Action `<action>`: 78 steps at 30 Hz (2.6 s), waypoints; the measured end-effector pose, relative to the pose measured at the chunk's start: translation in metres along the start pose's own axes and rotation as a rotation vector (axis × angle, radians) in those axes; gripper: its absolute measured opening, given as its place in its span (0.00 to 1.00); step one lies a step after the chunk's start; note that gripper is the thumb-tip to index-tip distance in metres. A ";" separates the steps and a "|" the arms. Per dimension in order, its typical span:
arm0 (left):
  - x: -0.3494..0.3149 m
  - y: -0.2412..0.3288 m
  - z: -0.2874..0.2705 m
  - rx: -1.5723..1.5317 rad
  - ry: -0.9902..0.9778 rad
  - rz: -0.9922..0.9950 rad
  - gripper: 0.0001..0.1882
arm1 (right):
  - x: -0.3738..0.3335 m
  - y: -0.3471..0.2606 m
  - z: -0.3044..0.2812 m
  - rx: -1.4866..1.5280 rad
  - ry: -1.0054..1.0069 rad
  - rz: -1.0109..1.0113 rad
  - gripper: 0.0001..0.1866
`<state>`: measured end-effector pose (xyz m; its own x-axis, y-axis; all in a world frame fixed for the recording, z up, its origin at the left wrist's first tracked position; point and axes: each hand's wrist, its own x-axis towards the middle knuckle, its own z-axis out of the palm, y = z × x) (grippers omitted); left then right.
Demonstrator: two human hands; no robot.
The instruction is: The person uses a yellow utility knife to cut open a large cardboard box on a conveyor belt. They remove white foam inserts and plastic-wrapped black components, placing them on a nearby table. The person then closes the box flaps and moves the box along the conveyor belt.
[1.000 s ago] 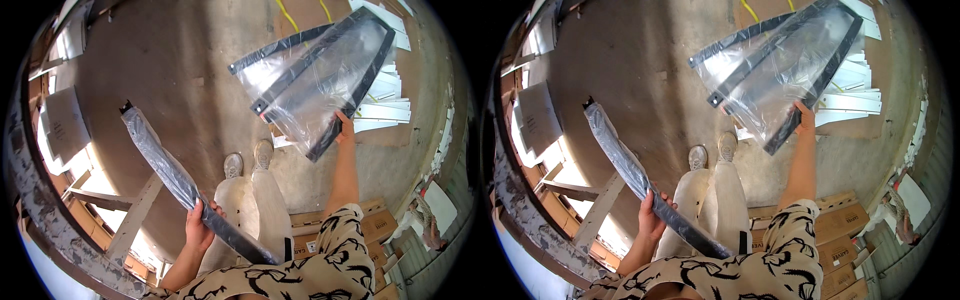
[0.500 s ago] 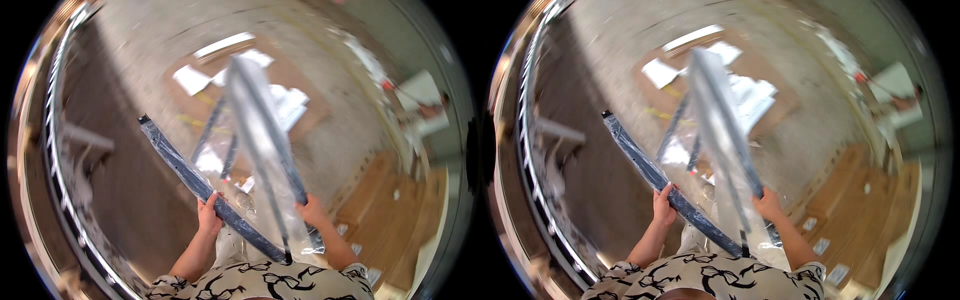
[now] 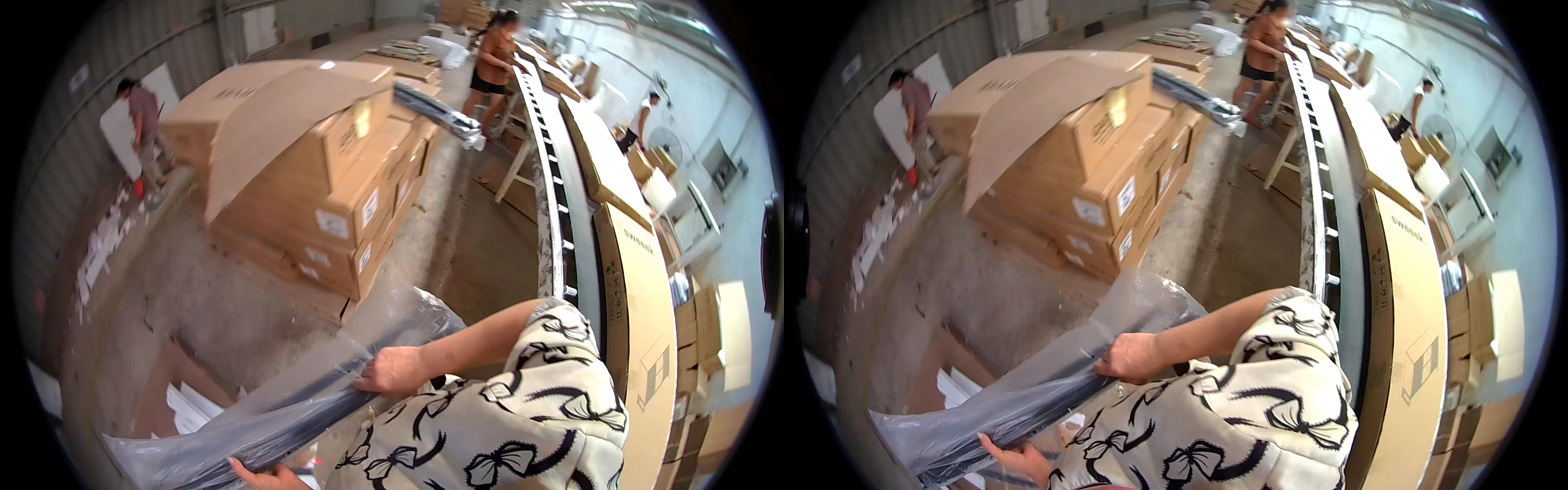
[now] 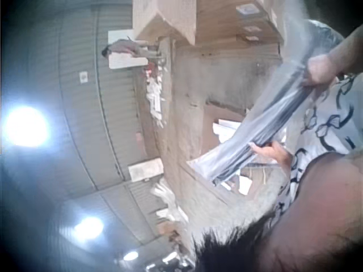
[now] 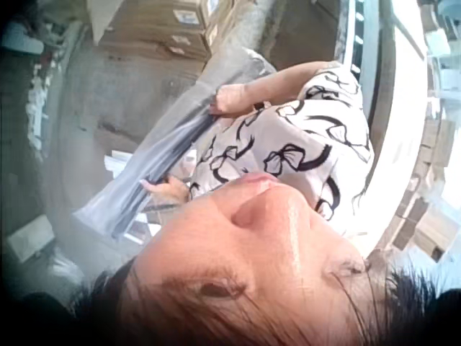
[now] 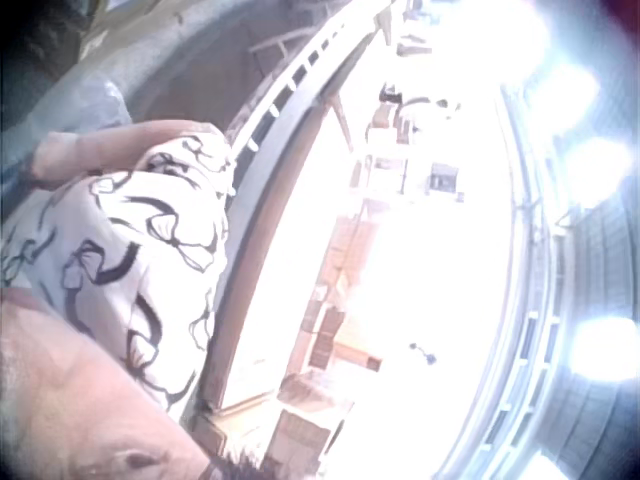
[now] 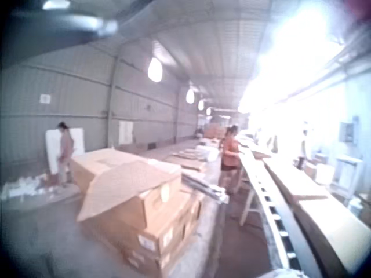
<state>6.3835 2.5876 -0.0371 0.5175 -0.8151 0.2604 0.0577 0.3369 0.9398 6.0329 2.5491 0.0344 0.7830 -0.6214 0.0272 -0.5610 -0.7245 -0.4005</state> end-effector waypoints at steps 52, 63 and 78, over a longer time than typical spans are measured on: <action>-0.049 -0.088 1.444 -0.613 -0.550 -0.363 0.25 | -0.666 0.934 -0.487 0.148 0.735 0.527 0.28; -0.007 -0.256 1.788 -0.566 -0.359 -0.602 0.27 | -0.730 1.280 -0.636 0.117 0.523 0.661 0.21; 0.098 -0.481 2.264 -0.478 -0.330 -0.584 0.24 | -0.786 1.812 -0.795 0.426 0.334 0.708 0.20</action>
<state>4.4733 1.2789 0.0378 0.0186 -0.9926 -0.1198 0.6359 -0.0807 0.7676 4.1877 1.4879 0.0156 0.1336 -0.9841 -0.1169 -0.6840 -0.0062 -0.7294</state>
